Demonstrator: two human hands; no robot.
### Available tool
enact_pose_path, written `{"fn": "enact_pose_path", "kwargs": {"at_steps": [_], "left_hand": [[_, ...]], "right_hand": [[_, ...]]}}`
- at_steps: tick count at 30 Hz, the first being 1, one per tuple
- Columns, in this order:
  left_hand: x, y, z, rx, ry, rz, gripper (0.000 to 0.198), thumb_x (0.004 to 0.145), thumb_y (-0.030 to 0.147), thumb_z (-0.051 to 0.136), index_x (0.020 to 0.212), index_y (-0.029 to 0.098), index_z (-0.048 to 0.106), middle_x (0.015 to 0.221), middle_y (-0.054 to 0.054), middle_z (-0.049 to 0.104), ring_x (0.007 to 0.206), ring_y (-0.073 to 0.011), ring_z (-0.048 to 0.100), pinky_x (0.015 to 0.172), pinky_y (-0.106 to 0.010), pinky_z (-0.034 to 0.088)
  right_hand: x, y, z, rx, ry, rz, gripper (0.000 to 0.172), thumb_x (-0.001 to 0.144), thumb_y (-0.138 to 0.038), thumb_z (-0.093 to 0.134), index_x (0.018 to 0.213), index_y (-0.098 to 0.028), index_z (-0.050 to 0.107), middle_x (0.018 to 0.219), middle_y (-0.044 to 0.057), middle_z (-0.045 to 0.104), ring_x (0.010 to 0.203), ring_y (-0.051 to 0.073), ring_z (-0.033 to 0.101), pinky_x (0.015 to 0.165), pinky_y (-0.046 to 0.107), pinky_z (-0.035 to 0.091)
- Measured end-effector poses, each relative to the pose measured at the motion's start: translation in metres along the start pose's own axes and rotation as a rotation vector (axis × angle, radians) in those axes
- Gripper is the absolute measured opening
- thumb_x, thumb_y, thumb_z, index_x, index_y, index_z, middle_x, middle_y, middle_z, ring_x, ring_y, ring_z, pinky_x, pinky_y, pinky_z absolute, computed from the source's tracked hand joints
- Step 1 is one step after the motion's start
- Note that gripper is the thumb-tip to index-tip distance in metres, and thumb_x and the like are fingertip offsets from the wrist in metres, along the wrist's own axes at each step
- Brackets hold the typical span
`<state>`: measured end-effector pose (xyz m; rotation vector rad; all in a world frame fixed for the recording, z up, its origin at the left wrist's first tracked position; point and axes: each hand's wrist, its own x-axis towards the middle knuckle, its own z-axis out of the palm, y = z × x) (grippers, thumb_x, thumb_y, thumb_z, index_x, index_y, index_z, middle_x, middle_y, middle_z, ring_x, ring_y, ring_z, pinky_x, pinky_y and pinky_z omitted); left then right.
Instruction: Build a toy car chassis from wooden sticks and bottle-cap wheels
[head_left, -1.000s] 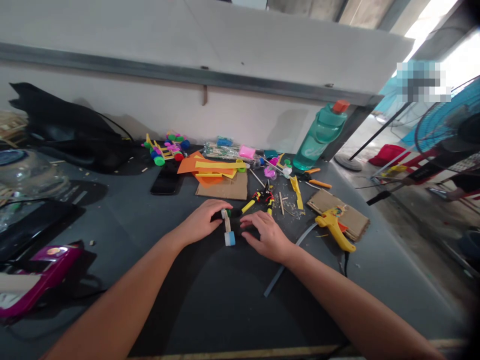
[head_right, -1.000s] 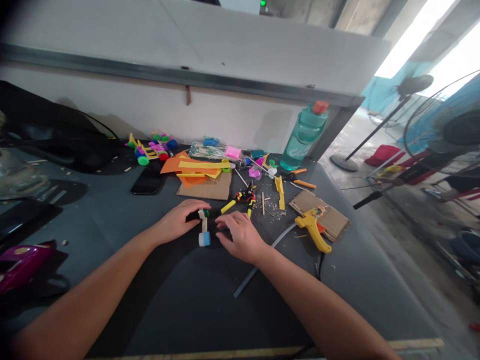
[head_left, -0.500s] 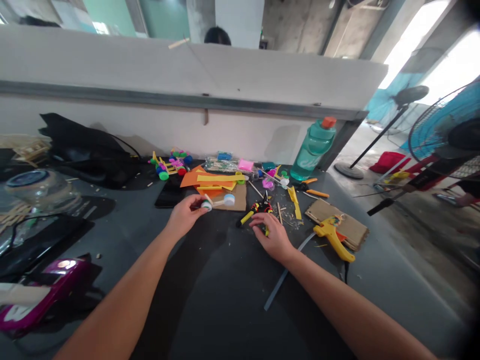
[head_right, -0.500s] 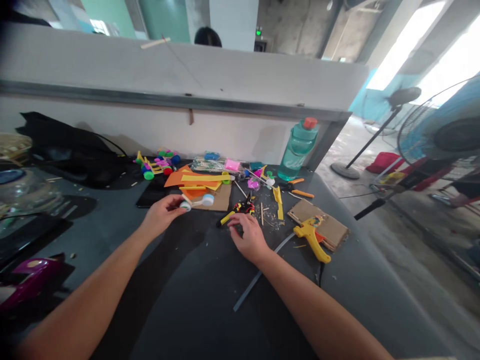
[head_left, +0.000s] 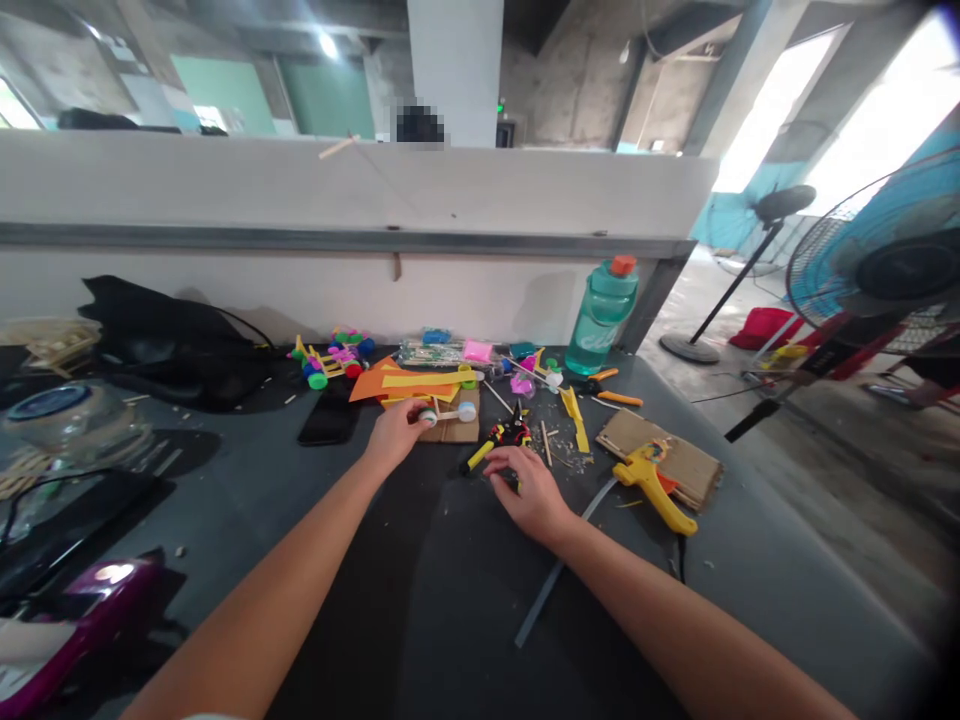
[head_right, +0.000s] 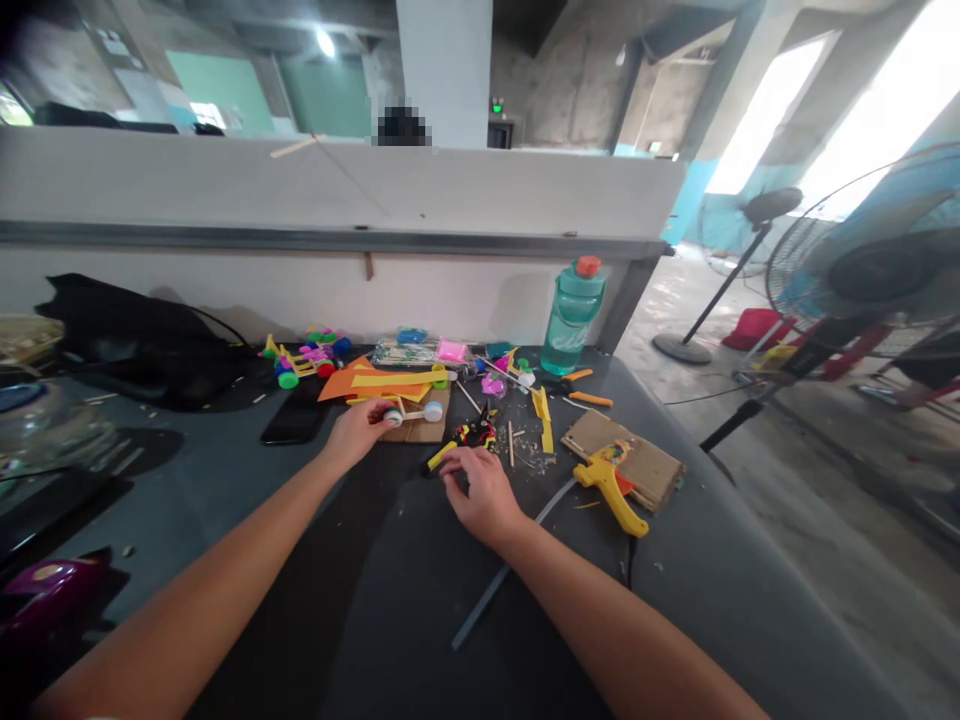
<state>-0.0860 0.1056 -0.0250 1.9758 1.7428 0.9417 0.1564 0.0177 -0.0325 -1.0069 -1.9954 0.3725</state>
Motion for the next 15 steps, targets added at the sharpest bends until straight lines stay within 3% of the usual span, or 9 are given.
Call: {"fn": "enact_pose_path", "kwargs": {"at_steps": [15], "left_hand": [[-0.017, -0.013, 0.008, -0.011, 0.113, 0.081, 0.036, 0.076, 0.020, 0.060, 0.112, 0.020, 0.055, 0.114, -0.008, 0.059, 0.103, -0.0216, 0.059, 0.093, -0.037, 0.047]], "right_hand": [[0.002, -0.002, 0.002, 0.015, -0.034, 0.053, 0.027, 0.077, -0.009, 0.052, 0.100, -0.023, 0.055, 0.085, 0.001, 0.069, 0.088, 0.020, 0.061, 0.085, 0.037, 0.044]]}}
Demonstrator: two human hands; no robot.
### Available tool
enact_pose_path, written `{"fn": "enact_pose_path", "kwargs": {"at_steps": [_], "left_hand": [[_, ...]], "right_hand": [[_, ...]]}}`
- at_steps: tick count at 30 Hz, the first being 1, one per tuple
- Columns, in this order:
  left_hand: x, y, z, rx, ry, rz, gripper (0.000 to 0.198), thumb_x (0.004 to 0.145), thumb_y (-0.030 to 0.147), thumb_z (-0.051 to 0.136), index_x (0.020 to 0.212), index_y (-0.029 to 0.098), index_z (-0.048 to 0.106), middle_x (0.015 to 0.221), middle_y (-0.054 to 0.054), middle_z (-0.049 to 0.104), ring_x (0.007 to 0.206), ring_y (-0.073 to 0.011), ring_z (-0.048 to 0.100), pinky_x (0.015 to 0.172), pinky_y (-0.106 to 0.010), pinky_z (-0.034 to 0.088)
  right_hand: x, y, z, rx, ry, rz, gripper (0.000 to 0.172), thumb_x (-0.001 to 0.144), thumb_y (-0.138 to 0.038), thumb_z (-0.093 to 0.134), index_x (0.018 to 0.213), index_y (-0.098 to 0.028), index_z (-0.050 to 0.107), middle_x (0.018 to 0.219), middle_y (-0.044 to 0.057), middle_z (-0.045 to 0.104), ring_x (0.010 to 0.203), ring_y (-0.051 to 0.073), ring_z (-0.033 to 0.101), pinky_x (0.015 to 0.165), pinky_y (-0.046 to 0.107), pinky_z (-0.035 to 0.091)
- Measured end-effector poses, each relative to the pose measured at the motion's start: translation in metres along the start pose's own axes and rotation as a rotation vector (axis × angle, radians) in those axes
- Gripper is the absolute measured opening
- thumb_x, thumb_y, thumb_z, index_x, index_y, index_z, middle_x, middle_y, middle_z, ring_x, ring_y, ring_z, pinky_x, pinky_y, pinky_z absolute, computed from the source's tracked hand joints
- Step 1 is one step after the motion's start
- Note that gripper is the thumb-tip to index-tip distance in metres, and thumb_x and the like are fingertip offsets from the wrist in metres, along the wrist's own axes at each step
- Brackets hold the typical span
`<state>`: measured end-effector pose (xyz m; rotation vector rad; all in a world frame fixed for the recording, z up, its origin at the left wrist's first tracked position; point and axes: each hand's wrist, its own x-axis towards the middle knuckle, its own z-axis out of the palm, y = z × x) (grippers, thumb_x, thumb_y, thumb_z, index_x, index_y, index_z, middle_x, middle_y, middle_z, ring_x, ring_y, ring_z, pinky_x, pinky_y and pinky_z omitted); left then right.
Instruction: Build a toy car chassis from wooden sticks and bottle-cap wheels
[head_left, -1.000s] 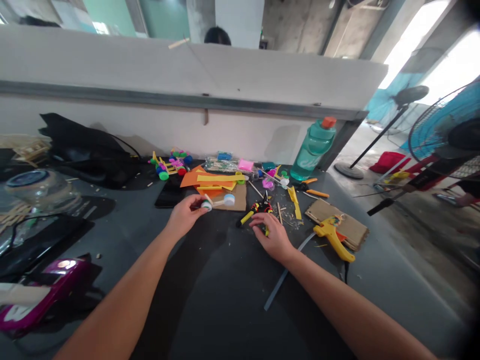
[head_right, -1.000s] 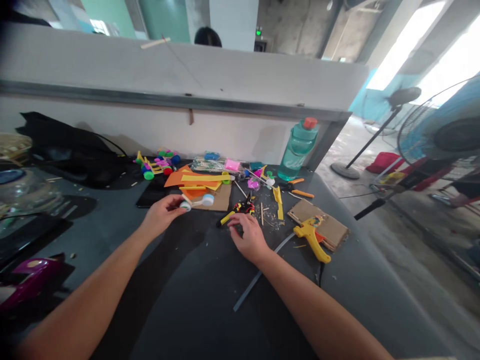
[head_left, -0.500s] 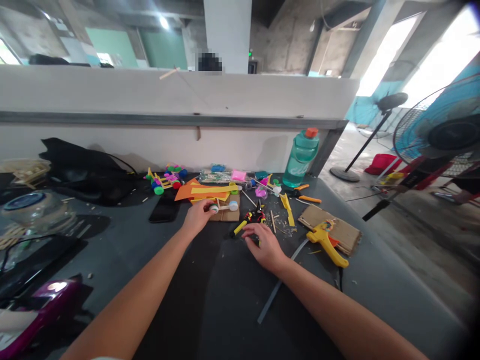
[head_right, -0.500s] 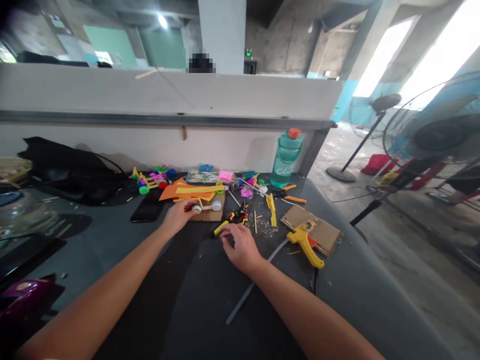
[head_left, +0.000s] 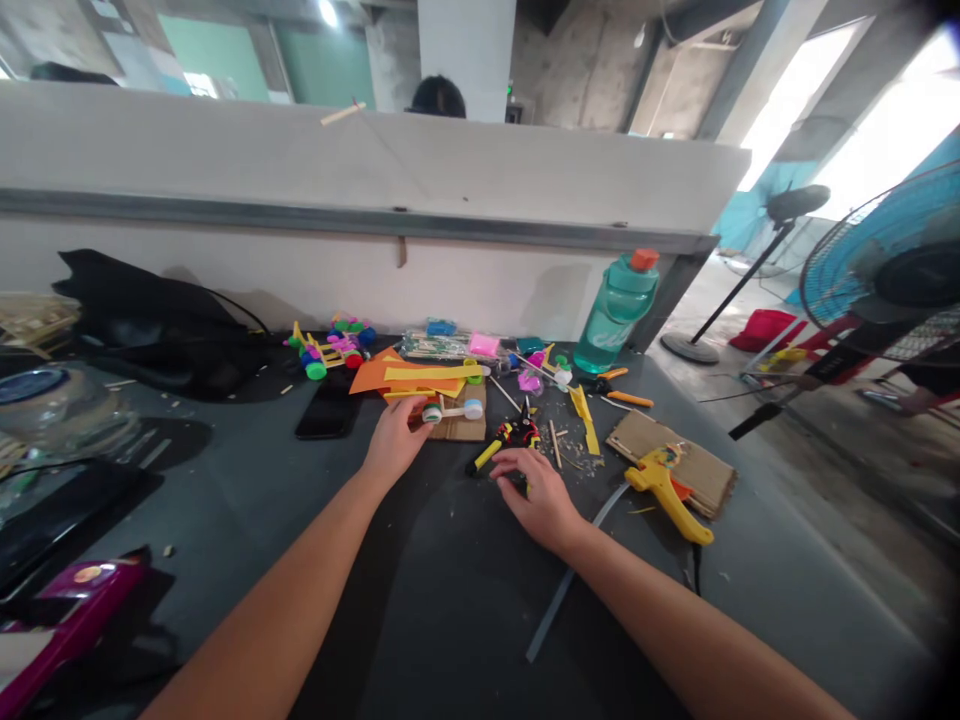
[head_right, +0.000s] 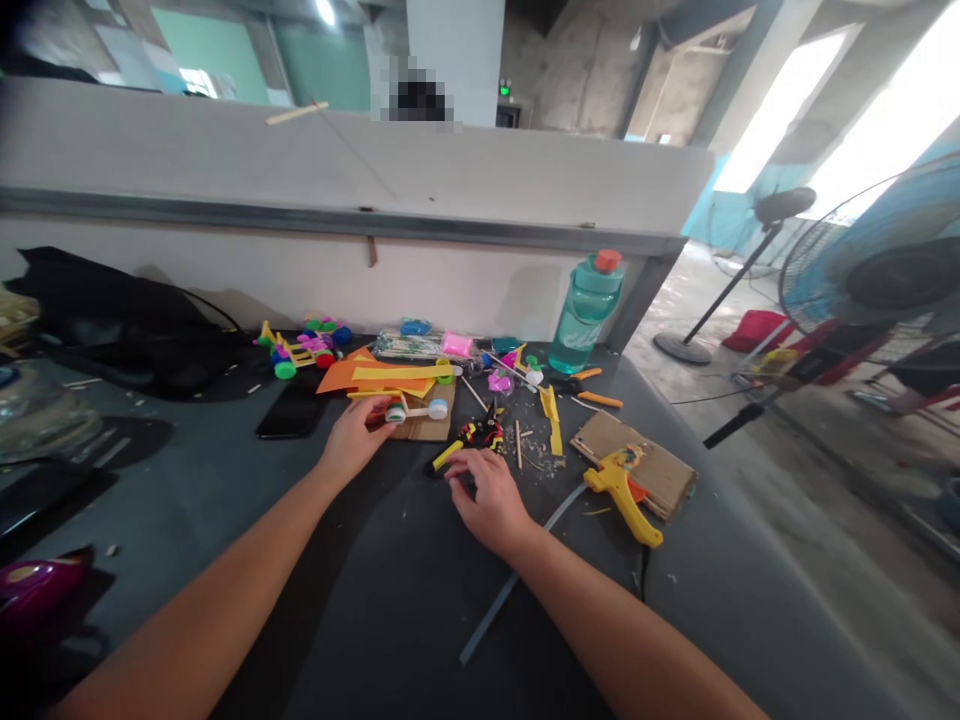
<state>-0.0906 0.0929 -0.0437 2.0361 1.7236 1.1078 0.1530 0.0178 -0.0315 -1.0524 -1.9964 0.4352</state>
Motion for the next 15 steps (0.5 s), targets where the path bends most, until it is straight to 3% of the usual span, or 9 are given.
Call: {"fn": "enact_pose_path", "kwargs": {"at_steps": [5, 10, 15], "left_hand": [[-0.0042, 0.0020, -0.0022, 0.060, 0.096, 0.055, 0.030, 0.078, 0.017, 0.057, 0.108, 0.020, 0.058, 0.109, -0.008, 0.060, 0.104, -0.0234, 0.057, 0.093, -0.039, 0.046], [-0.0046, 0.0017, -0.0048, 0.021, 0.213, 0.075, 0.027, 0.080, 0.013, 0.050, 0.106, 0.019, 0.058, 0.103, -0.008, 0.062, 0.099, -0.0214, 0.060, 0.087, -0.034, 0.049], [-0.0071, 0.0062, -0.0105, -0.075, 0.288, 0.007, 0.020, 0.087, 0.028, 0.048, 0.097, 0.017, 0.060, 0.089, -0.005, 0.067, 0.071, -0.0151, 0.065, 0.070, -0.025, 0.050]], "right_hand": [[0.0001, -0.0009, 0.0002, 0.007, -0.006, 0.022, 0.027, 0.077, -0.010, 0.052, 0.101, -0.023, 0.055, 0.084, 0.001, 0.069, 0.088, 0.020, 0.061, 0.083, 0.036, 0.044], [0.0010, -0.0006, -0.0003, 0.017, 0.000, 0.009, 0.027, 0.078, -0.011, 0.051, 0.100, -0.023, 0.057, 0.084, 0.001, 0.069, 0.085, 0.019, 0.061, 0.082, 0.034, 0.044], [0.0001, -0.0022, 0.0006, -0.029, -0.046, -0.022, 0.011, 0.083, -0.016, 0.054, 0.085, -0.023, 0.063, 0.070, 0.001, 0.067, 0.073, 0.017, 0.059, 0.074, 0.031, 0.043]]}}
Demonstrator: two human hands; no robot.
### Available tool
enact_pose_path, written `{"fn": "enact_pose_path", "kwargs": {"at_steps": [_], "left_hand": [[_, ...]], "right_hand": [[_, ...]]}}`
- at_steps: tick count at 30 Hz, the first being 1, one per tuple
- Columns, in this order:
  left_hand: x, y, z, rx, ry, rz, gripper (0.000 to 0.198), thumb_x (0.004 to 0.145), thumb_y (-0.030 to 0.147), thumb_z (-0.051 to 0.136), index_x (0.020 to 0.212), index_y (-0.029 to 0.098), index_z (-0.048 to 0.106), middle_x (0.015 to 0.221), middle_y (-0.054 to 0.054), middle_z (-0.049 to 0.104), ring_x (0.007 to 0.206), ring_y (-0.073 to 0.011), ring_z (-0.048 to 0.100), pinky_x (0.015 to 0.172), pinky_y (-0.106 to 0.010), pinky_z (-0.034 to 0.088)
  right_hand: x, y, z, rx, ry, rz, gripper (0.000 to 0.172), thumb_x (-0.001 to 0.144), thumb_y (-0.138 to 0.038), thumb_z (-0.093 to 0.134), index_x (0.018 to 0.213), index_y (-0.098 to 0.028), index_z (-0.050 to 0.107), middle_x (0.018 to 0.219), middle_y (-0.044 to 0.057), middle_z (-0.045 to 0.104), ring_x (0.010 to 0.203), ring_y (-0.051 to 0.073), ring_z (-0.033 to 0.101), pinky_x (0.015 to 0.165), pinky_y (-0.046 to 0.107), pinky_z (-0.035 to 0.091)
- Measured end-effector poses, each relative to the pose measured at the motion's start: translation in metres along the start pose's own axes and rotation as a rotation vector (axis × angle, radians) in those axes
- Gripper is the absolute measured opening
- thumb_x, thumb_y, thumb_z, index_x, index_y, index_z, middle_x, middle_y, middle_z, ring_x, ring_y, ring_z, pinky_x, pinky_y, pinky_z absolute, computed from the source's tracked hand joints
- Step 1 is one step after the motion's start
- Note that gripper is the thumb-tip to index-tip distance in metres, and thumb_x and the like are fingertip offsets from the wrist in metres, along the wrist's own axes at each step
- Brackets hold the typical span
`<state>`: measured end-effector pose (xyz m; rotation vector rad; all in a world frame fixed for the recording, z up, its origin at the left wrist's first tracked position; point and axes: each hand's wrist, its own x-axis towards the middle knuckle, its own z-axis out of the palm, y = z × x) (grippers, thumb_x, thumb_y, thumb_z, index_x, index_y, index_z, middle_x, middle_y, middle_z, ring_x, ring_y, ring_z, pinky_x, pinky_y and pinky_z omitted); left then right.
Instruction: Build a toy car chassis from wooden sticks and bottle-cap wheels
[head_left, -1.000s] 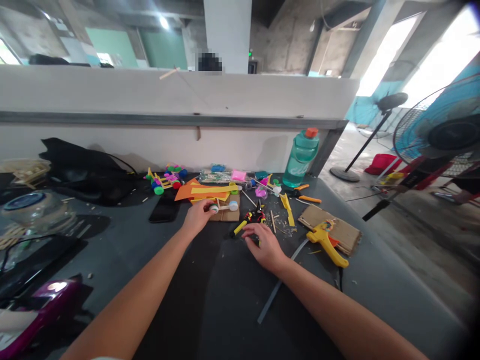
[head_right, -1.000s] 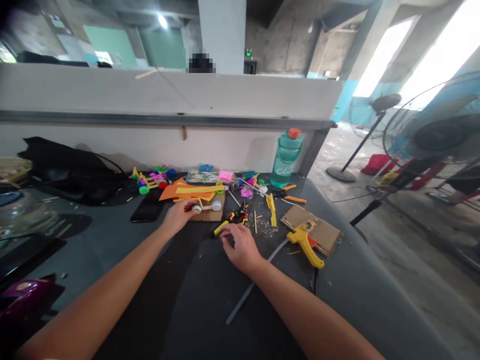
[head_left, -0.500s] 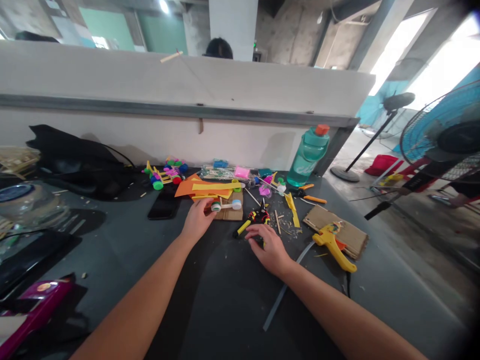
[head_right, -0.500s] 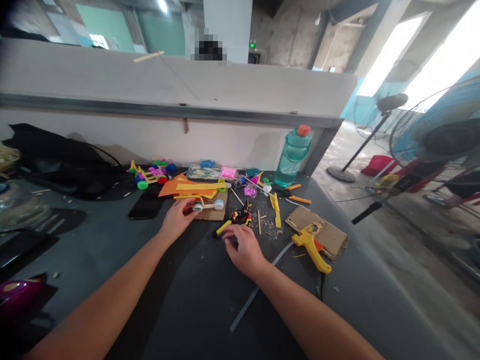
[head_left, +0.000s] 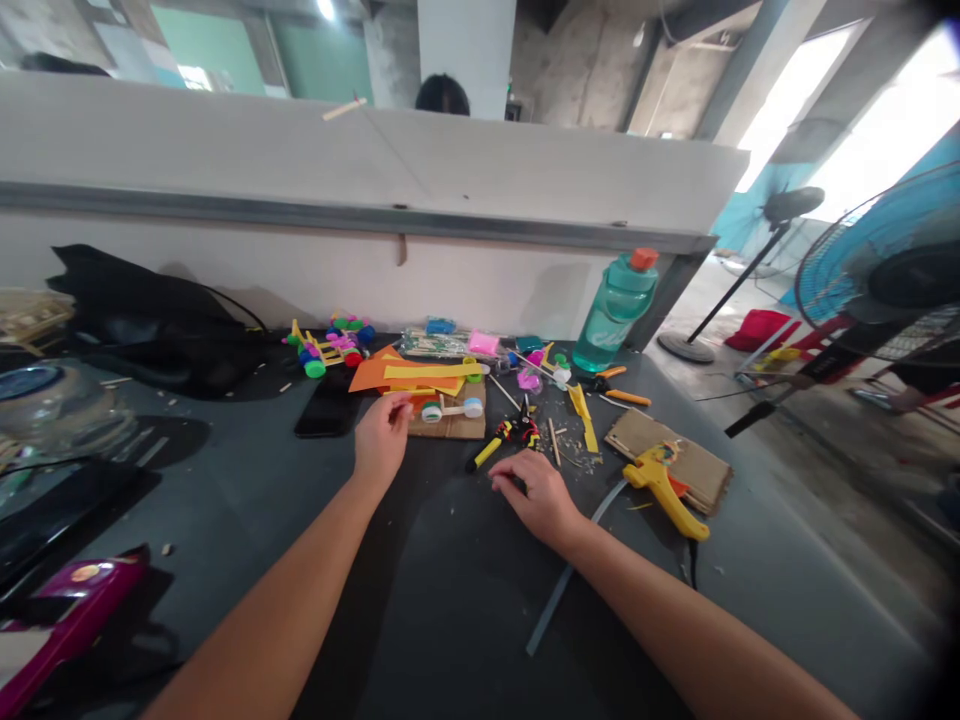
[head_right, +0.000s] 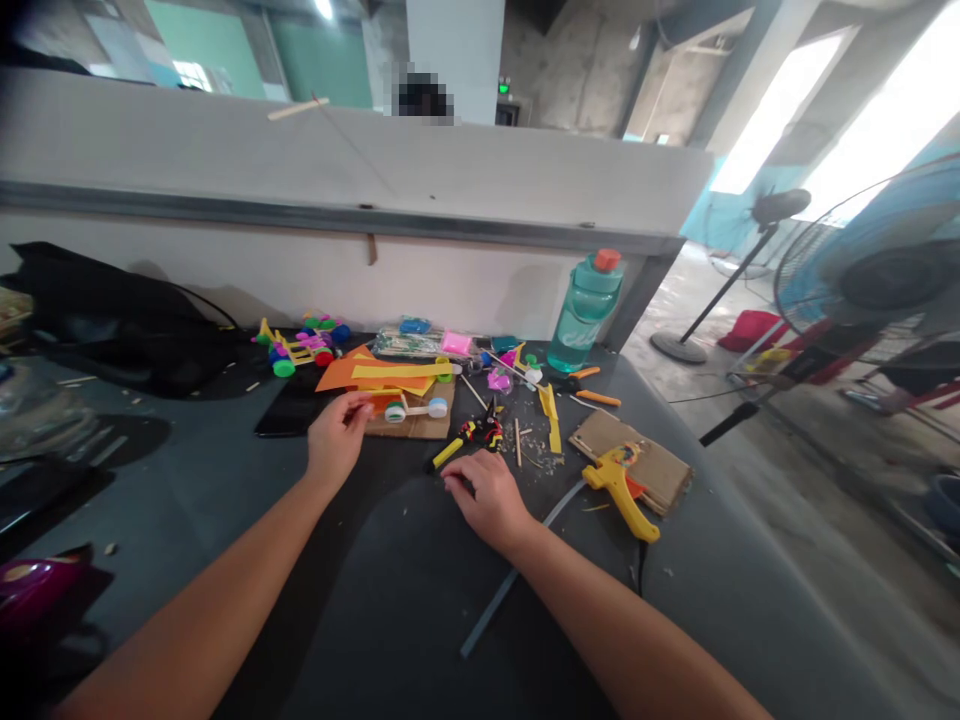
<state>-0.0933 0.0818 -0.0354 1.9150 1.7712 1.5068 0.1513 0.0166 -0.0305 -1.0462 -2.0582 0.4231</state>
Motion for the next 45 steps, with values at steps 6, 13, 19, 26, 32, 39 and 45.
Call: {"fn": "enact_pose_path", "kwargs": {"at_steps": [6, 13, 19, 26, 32, 39, 45], "left_hand": [[-0.009, 0.020, -0.006, 0.198, -0.071, 0.057, 0.034, 0.088, 0.041, 0.046, 0.067, 0.018, 0.059, 0.049, 0.002, 0.054, 0.048, -0.0122, 0.053, 0.052, -0.021, 0.037], [-0.031, 0.055, 0.009, 0.326, -0.322, 0.362, 0.039, 0.093, 0.037, 0.035, 0.066, 0.018, 0.057, 0.056, -0.003, 0.058, 0.055, -0.0147, 0.055, 0.052, -0.024, 0.032], [-0.051, 0.070, 0.019, 0.242, -0.558, 0.546, 0.036, 0.095, 0.034, 0.032, 0.073, 0.017, 0.055, 0.069, -0.002, 0.063, 0.064, -0.0143, 0.059, 0.054, -0.023, 0.034], [-0.056, 0.069, 0.019, 0.213, -0.547, 0.593, 0.035, 0.095, 0.033, 0.033, 0.071, 0.017, 0.054, 0.069, -0.002, 0.063, 0.066, -0.0148, 0.060, 0.056, -0.024, 0.036], [-0.056, 0.070, 0.016, 0.205, -0.541, 0.597, 0.033, 0.094, 0.033, 0.035, 0.073, 0.018, 0.056, 0.072, -0.002, 0.064, 0.068, -0.0148, 0.061, 0.057, -0.025, 0.037], [-0.055, 0.072, 0.015, 0.071, -0.528, 0.499, 0.027, 0.093, 0.030, 0.037, 0.081, 0.019, 0.059, 0.079, -0.003, 0.064, 0.075, -0.0153, 0.061, 0.066, -0.025, 0.042], [-0.054, 0.083, 0.016, -0.142, -0.408, 0.302, 0.015, 0.092, 0.026, 0.042, 0.091, 0.021, 0.057, 0.085, -0.003, 0.064, 0.081, -0.0157, 0.060, 0.073, -0.026, 0.043]], "right_hand": [[0.010, -0.012, -0.033, 0.043, 0.236, 0.103, 0.024, 0.085, -0.033, 0.054, 0.067, -0.020, 0.061, 0.056, -0.001, 0.057, 0.056, 0.013, 0.053, 0.058, 0.025, 0.040], [0.033, 0.029, -0.088, 0.075, 0.558, 0.444, 0.033, 0.090, -0.042, 0.037, 0.083, -0.018, 0.058, 0.056, -0.003, 0.049, 0.046, 0.009, 0.041, 0.045, 0.021, 0.031], [0.032, 0.065, -0.073, -0.209, 0.074, 0.641, 0.014, 0.073, -0.025, 0.055, 0.064, -0.019, 0.063, 0.058, -0.001, 0.061, 0.056, 0.013, 0.053, 0.051, 0.022, 0.035], [0.030, 0.063, -0.054, -0.377, -0.187, 0.820, 0.022, 0.066, -0.024, 0.067, 0.047, -0.017, 0.058, 0.053, 0.003, 0.059, 0.069, 0.022, 0.061, 0.059, 0.026, 0.038], [0.042, 0.061, -0.057, -0.193, -0.183, 0.945, 0.017, 0.086, -0.030, 0.058, 0.088, -0.014, 0.062, 0.087, 0.004, 0.063, 0.075, 0.015, 0.060, 0.066, 0.029, 0.050], [0.024, 0.017, -0.063, 0.458, 0.036, 0.868, 0.027, 0.079, -0.039, 0.049, 0.062, -0.019, 0.045, 0.052, -0.006, 0.038, 0.042, 0.006, 0.035, 0.038, 0.018, 0.025], [0.012, -0.018, -0.042, 0.912, 0.019, 0.809, 0.025, 0.069, -0.038, 0.064, 0.065, -0.016, 0.054, 0.062, -0.002, 0.049, 0.048, 0.006, 0.039, 0.040, 0.017, 0.026]]}}
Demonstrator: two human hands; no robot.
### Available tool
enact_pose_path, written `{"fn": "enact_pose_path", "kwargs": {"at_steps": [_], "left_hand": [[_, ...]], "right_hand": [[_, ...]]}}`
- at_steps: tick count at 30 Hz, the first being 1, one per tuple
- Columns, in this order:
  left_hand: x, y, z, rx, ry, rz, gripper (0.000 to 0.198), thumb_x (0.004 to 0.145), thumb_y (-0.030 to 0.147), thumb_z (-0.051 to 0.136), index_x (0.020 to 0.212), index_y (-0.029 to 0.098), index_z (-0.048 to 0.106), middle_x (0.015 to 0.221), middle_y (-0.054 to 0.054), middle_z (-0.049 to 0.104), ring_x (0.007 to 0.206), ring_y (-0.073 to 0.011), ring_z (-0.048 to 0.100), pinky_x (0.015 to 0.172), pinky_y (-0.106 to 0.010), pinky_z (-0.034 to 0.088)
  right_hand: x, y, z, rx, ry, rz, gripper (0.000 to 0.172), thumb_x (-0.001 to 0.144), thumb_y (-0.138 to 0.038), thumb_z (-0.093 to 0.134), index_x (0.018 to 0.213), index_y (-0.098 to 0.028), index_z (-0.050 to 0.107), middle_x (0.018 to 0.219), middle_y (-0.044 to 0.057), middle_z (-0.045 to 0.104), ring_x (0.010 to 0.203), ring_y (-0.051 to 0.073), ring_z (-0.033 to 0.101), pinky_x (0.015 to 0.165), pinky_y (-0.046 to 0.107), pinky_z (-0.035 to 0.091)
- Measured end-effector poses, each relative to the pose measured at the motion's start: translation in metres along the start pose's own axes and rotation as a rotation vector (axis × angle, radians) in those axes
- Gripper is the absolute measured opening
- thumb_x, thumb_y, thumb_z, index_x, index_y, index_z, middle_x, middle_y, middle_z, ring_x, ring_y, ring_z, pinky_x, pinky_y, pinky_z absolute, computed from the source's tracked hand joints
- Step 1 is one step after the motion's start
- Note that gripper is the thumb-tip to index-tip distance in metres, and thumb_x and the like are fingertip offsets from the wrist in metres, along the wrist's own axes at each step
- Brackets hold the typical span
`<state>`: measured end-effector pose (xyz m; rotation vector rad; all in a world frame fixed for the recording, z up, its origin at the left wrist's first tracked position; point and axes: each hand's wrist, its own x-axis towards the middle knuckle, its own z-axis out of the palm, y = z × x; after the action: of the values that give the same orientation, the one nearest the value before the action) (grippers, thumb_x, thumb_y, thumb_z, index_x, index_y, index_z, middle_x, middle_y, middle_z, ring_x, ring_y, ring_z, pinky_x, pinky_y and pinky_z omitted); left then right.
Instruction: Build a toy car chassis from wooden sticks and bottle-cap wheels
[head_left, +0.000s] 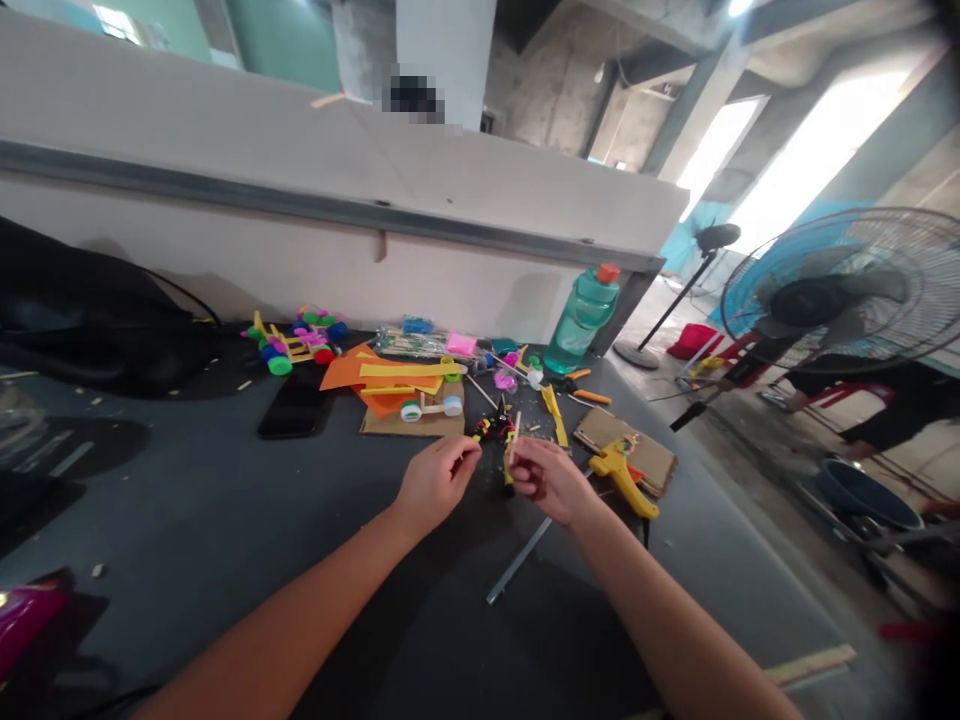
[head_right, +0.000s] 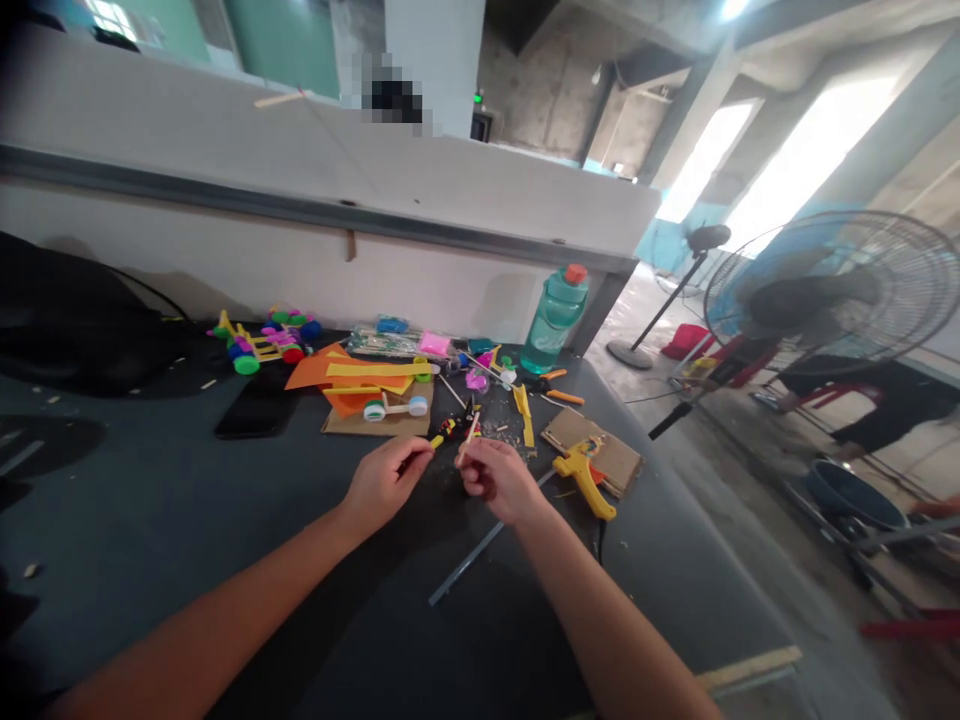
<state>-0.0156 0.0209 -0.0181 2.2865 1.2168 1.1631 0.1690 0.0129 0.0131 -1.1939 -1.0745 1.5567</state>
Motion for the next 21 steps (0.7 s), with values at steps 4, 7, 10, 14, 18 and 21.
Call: {"fn": "enact_pose_path", "kwargs": {"at_steps": [4, 7, 10, 14, 18, 21], "left_hand": [[0.000, 0.007, 0.002, -0.085, -0.002, 0.055, 0.013, 0.091, 0.025, 0.046, 0.091, 0.021, 0.058, 0.086, -0.003, 0.063, 0.082, -0.0154, 0.059, 0.074, -0.026, 0.045], [-0.002, 0.008, 0.004, -0.087, -0.044, 0.117, 0.013, 0.090, 0.023, 0.047, 0.094, 0.021, 0.060, 0.088, -0.004, 0.063, 0.085, -0.0157, 0.059, 0.077, -0.027, 0.045], [-0.001, 0.006, 0.003, -0.028, -0.019, 0.141, 0.014, 0.089, 0.020, 0.048, 0.095, 0.021, 0.060, 0.090, -0.004, 0.064, 0.086, -0.0157, 0.059, 0.079, -0.027, 0.046], [0.006, -0.010, -0.010, 0.123, 0.229, 0.066, 0.011, 0.087, 0.021, 0.052, 0.095, 0.022, 0.058, 0.094, -0.005, 0.062, 0.095, -0.0189, 0.057, 0.089, -0.033, 0.044], [0.014, -0.047, -0.026, 0.230, 0.452, -0.224, 0.037, 0.078, 0.027, 0.064, 0.111, 0.018, 0.049, 0.110, -0.012, 0.056, 0.106, -0.0260, 0.051, 0.092, -0.041, 0.044], [0.017, -0.073, -0.027, 0.186, 0.273, -0.284, 0.052, 0.073, 0.024, 0.068, 0.120, 0.019, 0.045, 0.118, -0.013, 0.053, 0.110, -0.0267, 0.051, 0.092, -0.041, 0.044]], "right_hand": [[-0.002, 0.006, 0.000, 0.268, -0.139, 0.044, 0.018, 0.070, -0.030, 0.068, 0.070, -0.014, 0.059, 0.066, -0.001, 0.056, 0.046, 0.003, 0.037, 0.039, 0.015, 0.023], [-0.001, 0.010, -0.003, 0.289, -0.163, 0.075, 0.015, 0.072, -0.027, 0.067, 0.070, -0.014, 0.060, 0.065, -0.001, 0.058, 0.045, 0.003, 0.040, 0.039, 0.014, 0.024], [-0.001, 0.013, -0.004, 0.229, -0.110, 0.076, 0.015, 0.072, -0.028, 0.067, 0.071, -0.015, 0.058, 0.067, 0.000, 0.062, 0.045, 0.004, 0.041, 0.039, 0.015, 0.026], [0.001, 0.016, -0.005, 0.159, -0.014, 0.030, 0.019, 0.070, -0.030, 0.067, 0.068, -0.016, 0.055, 0.063, -0.001, 0.062, 0.042, 0.004, 0.039, 0.037, 0.016, 0.026], [0.001, 0.019, -0.006, 0.141, 0.007, 0.028, 0.020, 0.070, -0.031, 0.068, 0.068, -0.016, 0.054, 0.062, -0.001, 0.061, 0.043, 0.004, 0.038, 0.038, 0.016, 0.027], [0.001, 0.020, -0.005, 0.118, 0.005, 0.022, 0.020, 0.069, -0.032, 0.068, 0.068, -0.017, 0.055, 0.062, -0.001, 0.061, 0.043, 0.004, 0.039, 0.038, 0.016, 0.027]]}}
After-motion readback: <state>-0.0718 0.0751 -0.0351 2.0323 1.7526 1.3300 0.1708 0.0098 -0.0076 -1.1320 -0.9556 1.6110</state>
